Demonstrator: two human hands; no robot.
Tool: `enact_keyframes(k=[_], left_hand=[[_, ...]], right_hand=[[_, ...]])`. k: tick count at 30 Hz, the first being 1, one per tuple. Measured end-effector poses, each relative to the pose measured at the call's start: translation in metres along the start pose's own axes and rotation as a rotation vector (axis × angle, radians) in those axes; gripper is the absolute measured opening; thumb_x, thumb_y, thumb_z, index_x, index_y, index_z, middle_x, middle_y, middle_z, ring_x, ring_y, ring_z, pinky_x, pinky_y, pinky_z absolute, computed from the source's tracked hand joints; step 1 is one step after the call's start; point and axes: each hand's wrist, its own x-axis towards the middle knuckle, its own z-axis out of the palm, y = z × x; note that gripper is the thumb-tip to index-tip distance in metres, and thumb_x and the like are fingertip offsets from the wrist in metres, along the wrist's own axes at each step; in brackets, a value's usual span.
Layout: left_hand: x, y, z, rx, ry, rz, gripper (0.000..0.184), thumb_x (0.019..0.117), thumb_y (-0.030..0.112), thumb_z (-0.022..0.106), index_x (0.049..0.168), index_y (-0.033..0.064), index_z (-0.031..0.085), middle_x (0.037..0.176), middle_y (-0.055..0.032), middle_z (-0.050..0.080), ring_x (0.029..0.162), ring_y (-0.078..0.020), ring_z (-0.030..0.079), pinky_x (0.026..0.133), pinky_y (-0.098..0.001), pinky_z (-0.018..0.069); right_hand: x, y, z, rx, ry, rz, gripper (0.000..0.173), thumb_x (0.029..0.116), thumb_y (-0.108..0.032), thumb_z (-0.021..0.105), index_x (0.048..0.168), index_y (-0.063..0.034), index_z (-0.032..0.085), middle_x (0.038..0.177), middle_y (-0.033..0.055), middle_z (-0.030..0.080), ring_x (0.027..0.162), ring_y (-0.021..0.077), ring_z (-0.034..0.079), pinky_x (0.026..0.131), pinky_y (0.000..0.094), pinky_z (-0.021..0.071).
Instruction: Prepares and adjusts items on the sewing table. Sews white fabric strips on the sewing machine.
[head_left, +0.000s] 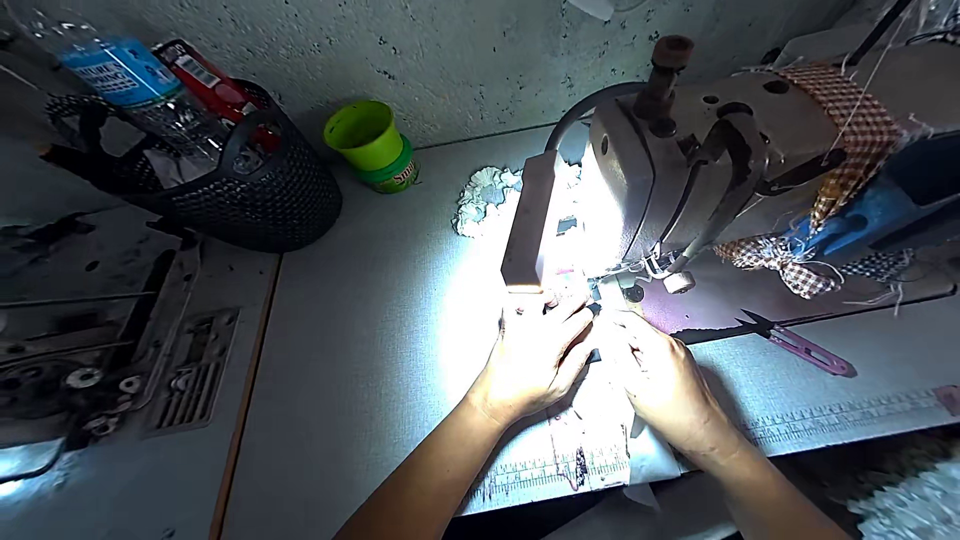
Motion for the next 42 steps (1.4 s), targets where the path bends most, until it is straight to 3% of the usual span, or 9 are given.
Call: enact_keyframes(k=[6, 10, 13, 18, 22, 27, 30, 34, 42], left_hand=[[-0.009, 0.017, -0.008, 0.001, -0.003, -0.067, 0.046, 0.1047, 0.036, 0.042, 0.137, 0.0146, 0.065, 0.155, -0.0012, 0.052, 0.144, -0.0247, 0.045, 0.113, -0.0540, 0.0356], [-0.039, 0.083, -0.013, -0.148, 0.174, -0.365, 0.036, 0.0984, 0.038, 0.058, 0.110, 0.0076, 0.072, 0.099, -0.0025, 0.073, 0.092, -0.0131, 0.068, 0.080, -0.0355, 0.0559], [-0.063, 0.131, 0.008, -0.290, 0.227, -0.546, 0.046, 0.0885, 0.043, 0.073, 0.111, 0.0028, 0.070, 0.091, -0.0015, 0.072, 0.082, -0.0120, 0.067, 0.077, -0.0352, 0.0563], [-0.083, 0.172, 0.039, -0.241, 0.412, -0.604, 0.025, 0.0845, 0.020, 0.070, 0.099, 0.0004, 0.072, 0.076, 0.0029, 0.069, 0.071, -0.0065, 0.064, 0.072, -0.0268, 0.0533], [-0.091, 0.185, 0.040, -0.236, 0.462, -0.589, 0.014, 0.0842, 0.015, 0.069, 0.091, 0.0032, 0.072, 0.079, 0.0011, 0.071, 0.076, -0.0066, 0.066, 0.077, -0.0269, 0.0531], [-0.095, 0.193, 0.040, -0.246, 0.497, -0.606, 0.023, 0.0833, 0.013, 0.070, 0.099, -0.0039, 0.071, 0.078, -0.0001, 0.070, 0.075, -0.0069, 0.065, 0.076, -0.0260, 0.0544], [-0.095, 0.194, 0.041, -0.207, 0.467, -0.606, 0.011, 0.0848, 0.015, 0.068, 0.086, 0.0053, 0.073, 0.078, 0.0012, 0.070, 0.077, -0.0078, 0.066, 0.079, -0.0311, 0.0516], [-0.097, 0.199, 0.045, -0.186, 0.492, -0.588, 0.016, 0.0885, 0.013, 0.063, 0.093, -0.0012, 0.068, 0.086, -0.0070, 0.070, 0.083, -0.0102, 0.068, 0.078, -0.0243, 0.0562], [-0.103, 0.198, 0.054, -0.034, 0.459, -0.377, 0.012, 0.0887, 0.008, 0.068, 0.086, -0.0012, 0.075, 0.082, -0.0094, 0.073, 0.071, -0.0121, 0.070, 0.068, -0.0209, 0.0574]], right_hand=[[-0.066, 0.011, -0.013, 0.039, 0.131, 0.001, 0.026, 0.0991, -0.024, 0.048, 0.113, -0.0079, 0.064, 0.069, -0.0051, 0.057, 0.054, 0.0056, 0.050, 0.048, 0.0257, 0.0440], [-0.131, 0.019, -0.038, 0.245, 0.066, 0.125, 0.016, 0.0958, -0.015, 0.061, 0.103, -0.0027, 0.068, 0.074, -0.0012, 0.065, 0.054, -0.0030, 0.047, 0.050, 0.0139, 0.0404], [-0.158, 0.031, -0.030, 0.373, 0.030, 0.230, 0.016, 0.0965, -0.014, 0.061, 0.095, -0.0024, 0.072, 0.073, 0.0000, 0.068, 0.056, -0.0036, 0.052, 0.052, 0.0142, 0.0444], [-0.166, 0.051, 0.002, 0.666, -0.052, 0.305, 0.024, 0.0862, -0.025, 0.075, 0.101, -0.0060, 0.077, 0.102, 0.0003, 0.076, 0.101, 0.0040, 0.069, 0.091, 0.0247, 0.0573], [-0.170, 0.054, 0.010, 0.875, -0.072, 0.236, 0.009, 0.0869, -0.009, 0.069, 0.081, -0.0098, 0.076, 0.084, -0.0074, 0.073, 0.085, -0.0035, 0.067, 0.081, 0.0175, 0.0558], [-0.170, 0.042, 0.010, 1.088, -0.064, 0.395, 0.033, 0.0852, -0.008, 0.073, 0.116, -0.0009, 0.064, 0.106, 0.0036, 0.073, 0.100, 0.0102, 0.070, 0.090, 0.0264, 0.0583], [-0.171, 0.040, 0.008, 1.128, -0.071, 0.404, 0.020, 0.0836, -0.007, 0.078, 0.103, -0.0017, 0.075, 0.099, 0.0044, 0.076, 0.095, 0.0094, 0.071, 0.086, 0.0254, 0.0595], [-0.177, 0.034, 0.003, 1.022, -0.044, 0.298, 0.004, 0.0841, -0.010, 0.077, 0.085, -0.0065, 0.078, 0.086, -0.0021, 0.074, 0.087, 0.0036, 0.067, 0.084, 0.0223, 0.0548], [-0.185, 0.030, -0.006, 0.730, -0.398, 0.318, 0.022, 0.1001, -0.016, 0.056, 0.093, -0.0027, 0.072, 0.075, 0.0003, 0.066, 0.070, 0.0032, 0.062, 0.069, 0.0258, 0.0525]])
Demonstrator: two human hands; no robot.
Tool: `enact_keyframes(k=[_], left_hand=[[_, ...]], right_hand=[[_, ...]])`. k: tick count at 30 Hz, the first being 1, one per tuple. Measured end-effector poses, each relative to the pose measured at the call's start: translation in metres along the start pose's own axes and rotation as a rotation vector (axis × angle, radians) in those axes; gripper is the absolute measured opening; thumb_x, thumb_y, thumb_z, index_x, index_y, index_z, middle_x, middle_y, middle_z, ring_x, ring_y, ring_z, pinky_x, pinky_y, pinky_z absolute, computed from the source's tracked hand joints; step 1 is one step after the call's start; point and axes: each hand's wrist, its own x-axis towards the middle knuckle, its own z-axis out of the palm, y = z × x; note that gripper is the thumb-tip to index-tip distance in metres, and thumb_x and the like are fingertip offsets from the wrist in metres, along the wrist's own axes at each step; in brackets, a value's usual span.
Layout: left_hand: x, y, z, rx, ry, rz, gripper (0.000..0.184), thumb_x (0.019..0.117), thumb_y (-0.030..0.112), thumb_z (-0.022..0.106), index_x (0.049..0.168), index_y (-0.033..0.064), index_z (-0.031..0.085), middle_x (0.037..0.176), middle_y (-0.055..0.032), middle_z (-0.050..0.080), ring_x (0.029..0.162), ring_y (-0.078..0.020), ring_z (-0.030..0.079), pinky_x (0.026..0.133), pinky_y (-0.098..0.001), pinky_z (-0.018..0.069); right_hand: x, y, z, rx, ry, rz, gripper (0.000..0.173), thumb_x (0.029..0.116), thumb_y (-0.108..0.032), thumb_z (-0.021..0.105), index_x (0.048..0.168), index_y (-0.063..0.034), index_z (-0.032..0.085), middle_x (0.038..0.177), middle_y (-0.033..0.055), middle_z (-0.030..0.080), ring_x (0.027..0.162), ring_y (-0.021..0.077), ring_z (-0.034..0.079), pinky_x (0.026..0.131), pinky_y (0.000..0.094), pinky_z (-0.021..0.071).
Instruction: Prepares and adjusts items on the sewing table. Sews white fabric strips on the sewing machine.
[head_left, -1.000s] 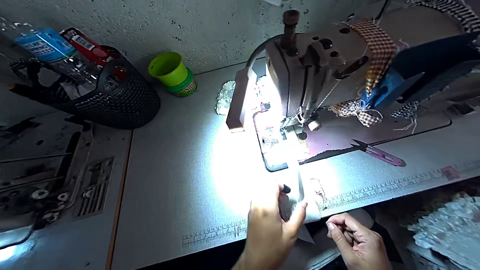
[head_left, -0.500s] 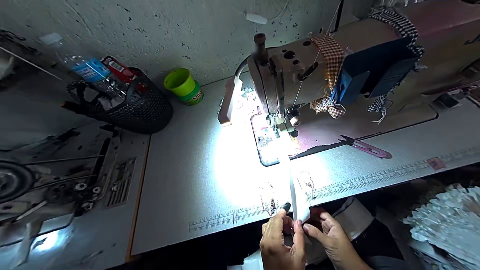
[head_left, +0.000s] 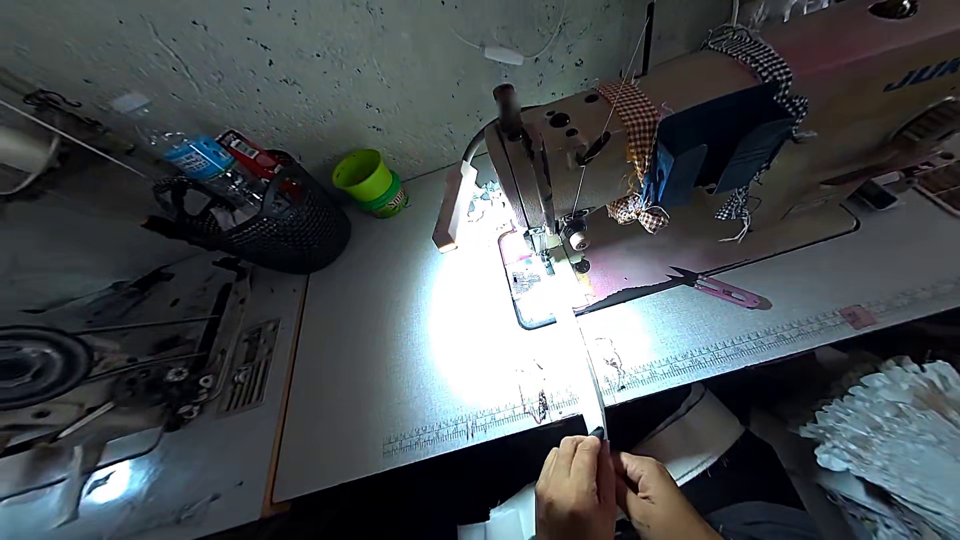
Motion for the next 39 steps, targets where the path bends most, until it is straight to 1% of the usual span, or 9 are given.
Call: enact_keyframes(k=[5, 11, 17, 24, 28, 30, 33, 35, 39], left_hand=[[0.001, -0.003, -0.002, 0.100, -0.001, 0.106, 0.015, 0.0901, 0.009, 0.065, 0.083, 0.0005, 0.075, 0.080, -0.0093, 0.073, 0.070, -0.0132, 0.070, 0.064, -0.0215, 0.0559], [0.004, -0.009, 0.003, 0.179, 0.013, 0.149, 0.016, 0.0909, 0.011, 0.062, 0.082, 0.0040, 0.075, 0.079, -0.0060, 0.072, 0.071, -0.0137, 0.069, 0.063, -0.0237, 0.0540], [0.006, -0.005, -0.004, 0.000, -0.094, -0.086, 0.015, 0.0905, 0.014, 0.063, 0.091, 0.0050, 0.075, 0.102, -0.0123, 0.072, 0.097, -0.0176, 0.071, 0.084, -0.0247, 0.0581], [-0.001, 0.001, -0.002, -0.361, -0.186, -0.371, 0.016, 0.0933, 0.014, 0.065, 0.098, -0.0001, 0.072, 0.090, -0.0067, 0.072, 0.081, -0.0080, 0.071, 0.076, -0.0228, 0.0608], [-0.001, -0.001, 0.002, -0.564, -0.176, -0.480, 0.009, 0.0925, 0.011, 0.066, 0.092, 0.0027, 0.069, 0.079, -0.0010, 0.068, 0.070, -0.0044, 0.067, 0.068, -0.0203, 0.0586], [0.001, -0.001, 0.002, -0.599, -0.167, -0.507, 0.008, 0.0917, 0.010, 0.067, 0.091, 0.0032, 0.069, 0.079, -0.0001, 0.068, 0.069, -0.0033, 0.066, 0.066, -0.0193, 0.0577], [0.002, 0.001, -0.003, -0.654, -0.138, -0.539, 0.006, 0.0904, 0.009, 0.067, 0.090, 0.0032, 0.068, 0.075, 0.0007, 0.066, 0.067, -0.0021, 0.064, 0.063, -0.0177, 0.0558], [0.005, 0.003, -0.005, -0.695, -0.123, -0.557, 0.004, 0.0893, 0.007, 0.068, 0.089, 0.0030, 0.068, 0.075, 0.0012, 0.067, 0.066, -0.0020, 0.065, 0.063, -0.0177, 0.0560], [0.010, 0.003, -0.014, -0.689, -0.152, -0.540, 0.004, 0.0892, 0.005, 0.068, 0.089, 0.0015, 0.069, 0.076, 0.0001, 0.069, 0.067, -0.0021, 0.067, 0.066, -0.0190, 0.0587]], right_hand=[[-0.003, -0.007, -0.004, -0.193, -0.081, -0.040, 0.028, 0.0999, -0.022, 0.055, 0.089, -0.0024, 0.071, 0.071, 0.0049, 0.063, 0.067, 0.0130, 0.061, 0.065, 0.0360, 0.0503], [0.000, -0.005, -0.003, -0.232, -0.081, -0.034, 0.028, 0.0996, -0.024, 0.055, 0.086, -0.0048, 0.070, 0.070, 0.0032, 0.063, 0.067, 0.0110, 0.061, 0.065, 0.0343, 0.0506], [-0.001, -0.008, -0.008, -0.214, -0.082, 0.038, 0.028, 0.0987, -0.022, 0.053, 0.079, -0.0081, 0.067, 0.065, -0.0018, 0.056, 0.061, 0.0065, 0.054, 0.059, 0.0296, 0.0447], [-0.005, -0.008, -0.013, -0.120, -0.036, -0.082, 0.023, 0.0923, -0.009, 0.052, 0.073, -0.0071, 0.064, 0.062, -0.0068, 0.052, 0.058, -0.0046, 0.048, 0.055, 0.0163, 0.0388], [-0.002, -0.003, -0.021, -0.221, -0.048, -0.121, 0.026, 0.0942, -0.015, 0.054, 0.072, -0.0069, 0.064, 0.063, -0.0032, 0.055, 0.059, 0.0003, 0.051, 0.055, 0.0213, 0.0410], [0.002, -0.005, -0.028, -0.370, 0.089, -0.300, 0.025, 0.0947, -0.022, 0.059, 0.076, -0.0078, 0.067, 0.068, -0.0006, 0.061, 0.062, 0.0044, 0.056, 0.055, 0.0243, 0.0462], [0.022, -0.012, -0.040, -0.699, 0.405, -0.715, 0.021, 0.0944, -0.023, 0.060, 0.104, -0.0141, 0.076, 0.095, 0.0011, 0.072, 0.089, 0.0110, 0.065, 0.079, 0.0266, 0.0533], [0.037, -0.015, -0.046, -0.834, 0.368, -0.892, 0.025, 0.1012, -0.020, 0.057, 0.120, -0.0187, 0.073, 0.120, 0.0036, 0.070, 0.115, 0.0174, 0.060, 0.100, 0.0336, 0.0428], [0.055, -0.010, -0.047, -0.862, 0.275, -1.122, 0.022, 0.1017, -0.011, 0.058, 0.110, -0.0165, 0.077, 0.122, 0.0000, 0.074, 0.128, 0.0176, 0.058, 0.115, 0.0363, 0.0323]])
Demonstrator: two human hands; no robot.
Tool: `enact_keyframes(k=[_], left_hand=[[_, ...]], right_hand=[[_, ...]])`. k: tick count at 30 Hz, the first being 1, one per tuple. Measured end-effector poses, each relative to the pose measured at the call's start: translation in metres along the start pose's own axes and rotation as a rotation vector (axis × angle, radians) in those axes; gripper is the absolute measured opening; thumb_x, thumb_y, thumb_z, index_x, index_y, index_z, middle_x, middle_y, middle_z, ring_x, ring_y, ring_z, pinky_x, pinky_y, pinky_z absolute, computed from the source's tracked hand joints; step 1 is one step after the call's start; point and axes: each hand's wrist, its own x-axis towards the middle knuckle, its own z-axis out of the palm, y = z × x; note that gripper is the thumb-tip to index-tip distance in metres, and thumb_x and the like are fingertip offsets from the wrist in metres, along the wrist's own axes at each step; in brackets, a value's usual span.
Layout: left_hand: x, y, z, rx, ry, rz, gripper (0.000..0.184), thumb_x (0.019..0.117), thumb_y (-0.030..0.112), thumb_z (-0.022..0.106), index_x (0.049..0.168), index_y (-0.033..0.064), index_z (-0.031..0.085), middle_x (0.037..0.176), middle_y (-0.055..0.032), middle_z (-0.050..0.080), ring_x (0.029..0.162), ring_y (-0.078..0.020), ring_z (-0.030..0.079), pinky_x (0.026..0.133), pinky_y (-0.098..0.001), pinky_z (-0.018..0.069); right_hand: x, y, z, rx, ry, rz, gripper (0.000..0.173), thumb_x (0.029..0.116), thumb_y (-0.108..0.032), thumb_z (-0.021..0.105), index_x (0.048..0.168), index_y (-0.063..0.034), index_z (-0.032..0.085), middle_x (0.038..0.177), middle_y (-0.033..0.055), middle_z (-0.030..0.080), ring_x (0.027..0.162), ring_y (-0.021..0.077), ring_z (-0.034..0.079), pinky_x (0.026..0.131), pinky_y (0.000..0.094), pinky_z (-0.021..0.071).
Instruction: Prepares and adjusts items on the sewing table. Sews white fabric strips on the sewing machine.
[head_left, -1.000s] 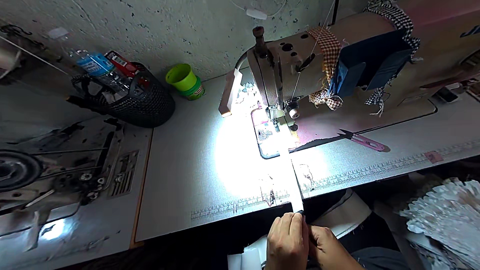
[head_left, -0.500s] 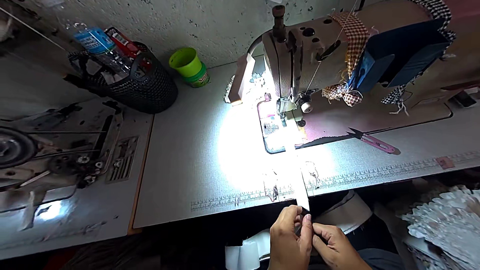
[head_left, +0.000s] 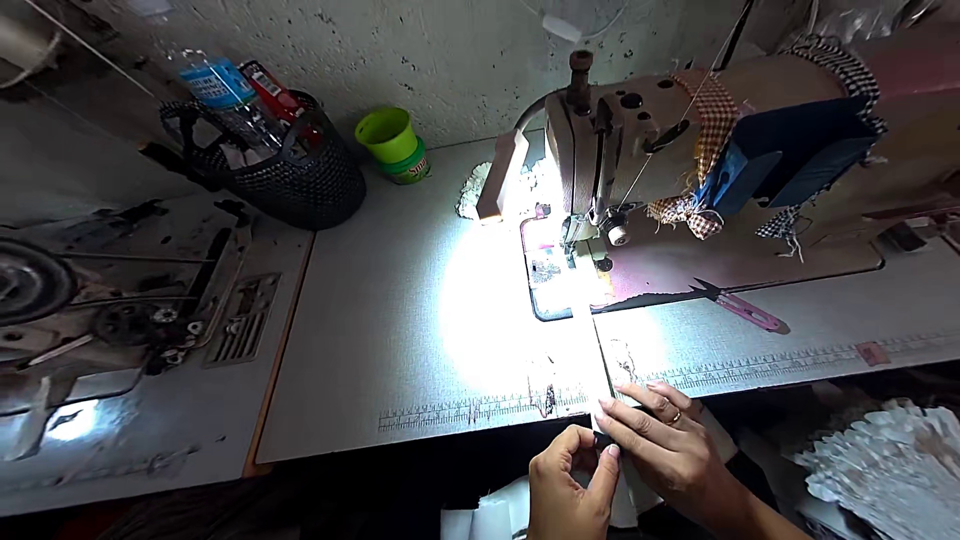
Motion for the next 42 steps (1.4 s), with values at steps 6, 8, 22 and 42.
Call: enact_keyframes(k=[6, 8, 22, 42], left_hand=[[0.052, -0.002, -0.035, 0.641, 0.036, 0.642, 0.021, 0.0972, 0.011, 0.058, 0.098, 0.0003, 0.075, 0.093, -0.0095, 0.075, 0.084, -0.0123, 0.072, 0.077, -0.0232, 0.0591], [0.087, -0.003, -0.044, 0.709, -0.112, 0.753, 0.025, 0.1018, 0.010, 0.054, 0.111, 0.0001, 0.074, 0.120, -0.0133, 0.074, 0.108, -0.0185, 0.073, 0.093, -0.0302, 0.0577], [0.139, -0.017, -0.039, 0.753, -0.354, 0.790, 0.032, 0.1047, 0.030, 0.057, 0.106, 0.0042, 0.076, 0.135, -0.0119, 0.068, 0.130, -0.0235, 0.061, 0.110, -0.0384, 0.0476], [0.141, -0.023, -0.057, 0.683, -0.375, 0.895, 0.024, 0.1007, 0.014, 0.056, 0.107, 0.0019, 0.077, 0.130, -0.0148, 0.070, 0.126, -0.0223, 0.064, 0.108, -0.0349, 0.0499]], right_hand=[[-0.003, 0.001, 0.005, 0.009, 0.019, -0.007, 0.023, 0.1021, -0.011, 0.056, 0.111, -0.0142, 0.077, 0.118, 0.0003, 0.075, 0.126, 0.0166, 0.060, 0.115, 0.0356, 0.0352], [-0.003, 0.000, 0.004, 0.024, 0.025, 0.003, 0.022, 0.1023, -0.011, 0.056, 0.110, -0.0131, 0.076, 0.119, 0.0017, 0.075, 0.128, 0.0171, 0.060, 0.116, 0.0351, 0.0356], [-0.021, 0.013, 0.032, -0.012, 0.080, -0.038, 0.022, 0.1050, -0.015, 0.052, 0.115, -0.0158, 0.071, 0.122, -0.0007, 0.073, 0.128, 0.0118, 0.059, 0.115, 0.0366, 0.0325], [-0.024, -0.004, 0.019, 0.116, -0.022, -0.058, 0.025, 0.1040, -0.007, 0.051, 0.117, -0.0097, 0.072, 0.128, 0.0058, 0.072, 0.132, 0.0178, 0.058, 0.119, 0.0358, 0.0330]])
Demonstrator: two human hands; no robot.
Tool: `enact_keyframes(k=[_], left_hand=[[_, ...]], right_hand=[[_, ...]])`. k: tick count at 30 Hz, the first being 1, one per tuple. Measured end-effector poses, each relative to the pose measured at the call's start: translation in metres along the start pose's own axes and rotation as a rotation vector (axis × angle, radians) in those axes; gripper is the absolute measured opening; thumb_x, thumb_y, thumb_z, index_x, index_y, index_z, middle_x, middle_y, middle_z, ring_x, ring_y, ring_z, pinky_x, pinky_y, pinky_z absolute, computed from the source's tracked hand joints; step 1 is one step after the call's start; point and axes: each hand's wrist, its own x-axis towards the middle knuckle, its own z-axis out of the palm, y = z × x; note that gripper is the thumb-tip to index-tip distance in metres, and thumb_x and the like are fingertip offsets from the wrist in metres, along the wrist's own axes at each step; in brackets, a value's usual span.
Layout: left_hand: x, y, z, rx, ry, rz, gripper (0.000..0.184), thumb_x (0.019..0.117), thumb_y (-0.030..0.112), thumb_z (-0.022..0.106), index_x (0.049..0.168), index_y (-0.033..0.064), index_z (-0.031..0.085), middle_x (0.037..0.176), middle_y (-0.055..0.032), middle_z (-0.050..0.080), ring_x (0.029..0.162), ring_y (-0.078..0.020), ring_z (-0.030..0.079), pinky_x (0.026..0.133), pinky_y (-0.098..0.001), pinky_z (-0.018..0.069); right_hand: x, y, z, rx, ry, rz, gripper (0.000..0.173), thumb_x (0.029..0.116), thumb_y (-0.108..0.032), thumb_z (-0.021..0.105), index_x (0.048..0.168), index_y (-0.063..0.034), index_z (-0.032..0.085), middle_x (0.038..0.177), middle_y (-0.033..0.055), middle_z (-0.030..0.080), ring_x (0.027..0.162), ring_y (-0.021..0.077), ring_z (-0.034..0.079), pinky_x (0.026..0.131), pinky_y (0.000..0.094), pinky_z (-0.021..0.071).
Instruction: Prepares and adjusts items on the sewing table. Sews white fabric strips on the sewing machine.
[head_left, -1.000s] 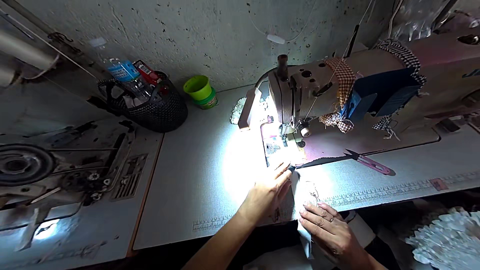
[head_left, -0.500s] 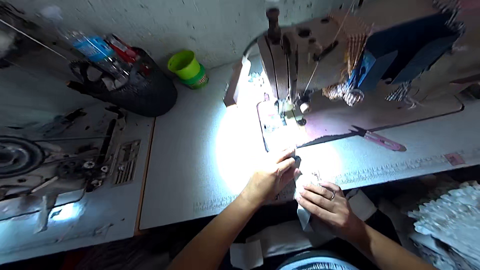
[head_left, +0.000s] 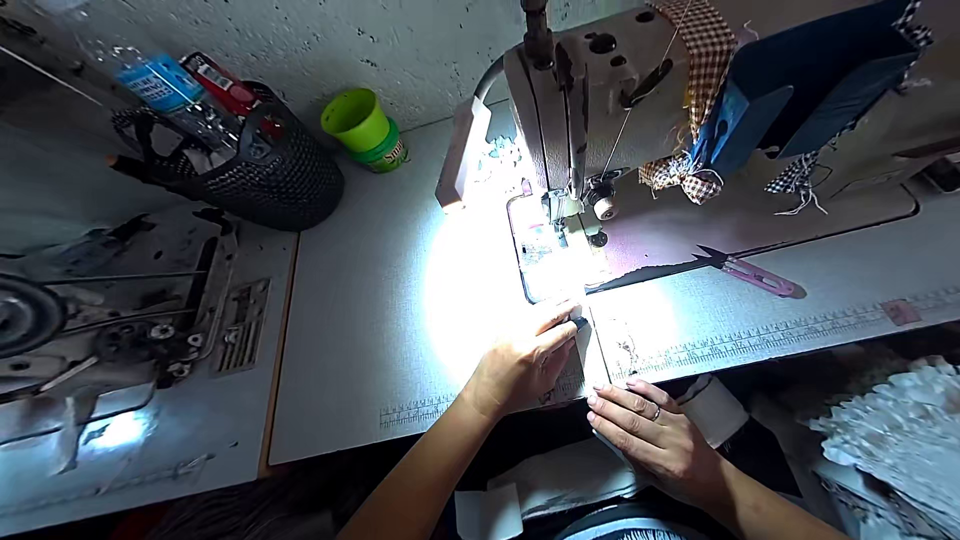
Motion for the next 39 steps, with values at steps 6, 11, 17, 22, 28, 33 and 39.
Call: enact_keyframes(k=[6, 11, 17, 22, 28, 33, 39], left_hand=[[-0.010, 0.005, -0.005, -0.049, -0.092, 0.099, 0.027, 0.1009, 0.007, 0.050, 0.109, 0.0004, 0.075, 0.132, -0.0136, 0.069, 0.132, -0.0245, 0.060, 0.112, -0.0354, 0.0469], [-0.017, 0.003, -0.008, -0.093, -0.139, 0.082, 0.028, 0.1014, 0.008, 0.049, 0.111, 0.0010, 0.074, 0.135, -0.0140, 0.068, 0.133, -0.0234, 0.060, 0.112, -0.0346, 0.0475], [-0.015, 0.005, -0.004, -0.077, -0.124, 0.107, 0.028, 0.0991, 0.005, 0.048, 0.109, 0.0001, 0.074, 0.133, -0.0151, 0.068, 0.132, -0.0257, 0.061, 0.112, -0.0364, 0.0473], [-0.010, 0.011, -0.003, -0.027, -0.170, 0.152, 0.031, 0.1002, 0.006, 0.047, 0.117, 0.0018, 0.073, 0.139, -0.0145, 0.065, 0.137, -0.0271, 0.056, 0.117, -0.0402, 0.0410], [-0.005, 0.011, 0.000, -0.089, -0.220, 0.150, 0.034, 0.0997, 0.006, 0.045, 0.121, 0.0008, 0.071, 0.142, -0.0155, 0.062, 0.141, -0.0282, 0.052, 0.120, -0.0435, 0.0367], [-0.002, 0.015, -0.003, -0.074, -0.160, 0.044, 0.034, 0.1036, 0.011, 0.044, 0.124, 0.0010, 0.070, 0.142, -0.0129, 0.063, 0.138, -0.0230, 0.055, 0.118, -0.0390, 0.0402], [0.053, -0.017, -0.023, -0.047, 0.090, -0.509, 0.033, 0.1037, 0.011, 0.044, 0.125, -0.0014, 0.066, 0.119, -0.0145, 0.070, 0.111, -0.0206, 0.067, 0.098, -0.0386, 0.0535]], right_hand=[[0.002, -0.002, 0.000, 0.014, -0.028, -0.016, 0.026, 0.1034, -0.003, 0.049, 0.116, -0.0079, 0.071, 0.129, 0.0069, 0.071, 0.135, 0.0181, 0.056, 0.122, 0.0359, 0.0316], [-0.005, 0.001, 0.002, 0.055, -0.040, -0.009, 0.027, 0.1034, -0.002, 0.048, 0.118, -0.0073, 0.071, 0.133, 0.0077, 0.070, 0.137, 0.0178, 0.055, 0.124, 0.0375, 0.0304], [-0.005, 0.004, 0.006, 0.104, 0.024, 0.006, 0.024, 0.1065, -0.012, 0.051, 0.120, -0.0097, 0.071, 0.131, 0.0053, 0.071, 0.135, 0.0163, 0.056, 0.122, 0.0362, 0.0331], [-0.011, 0.000, 0.006, 0.097, 0.065, 0.053, 0.027, 0.1061, -0.008, 0.046, 0.121, -0.0092, 0.069, 0.130, 0.0051, 0.071, 0.135, 0.0159, 0.056, 0.123, 0.0374, 0.0306], [-0.012, -0.003, 0.009, 0.073, 0.098, 0.066, 0.027, 0.1065, -0.010, 0.045, 0.120, -0.0086, 0.069, 0.130, 0.0051, 0.071, 0.136, 0.0159, 0.056, 0.124, 0.0371, 0.0306], [-0.013, -0.003, 0.012, 0.063, 0.093, 0.076, 0.025, 0.1068, -0.013, 0.047, 0.119, -0.0097, 0.069, 0.130, 0.0039, 0.071, 0.137, 0.0146, 0.054, 0.124, 0.0363, 0.0291], [-0.007, -0.008, 0.009, 0.053, 0.063, 0.109, 0.024, 0.1070, -0.015, 0.050, 0.117, -0.0113, 0.071, 0.127, 0.0024, 0.072, 0.134, 0.0121, 0.057, 0.124, 0.0368, 0.0277]])
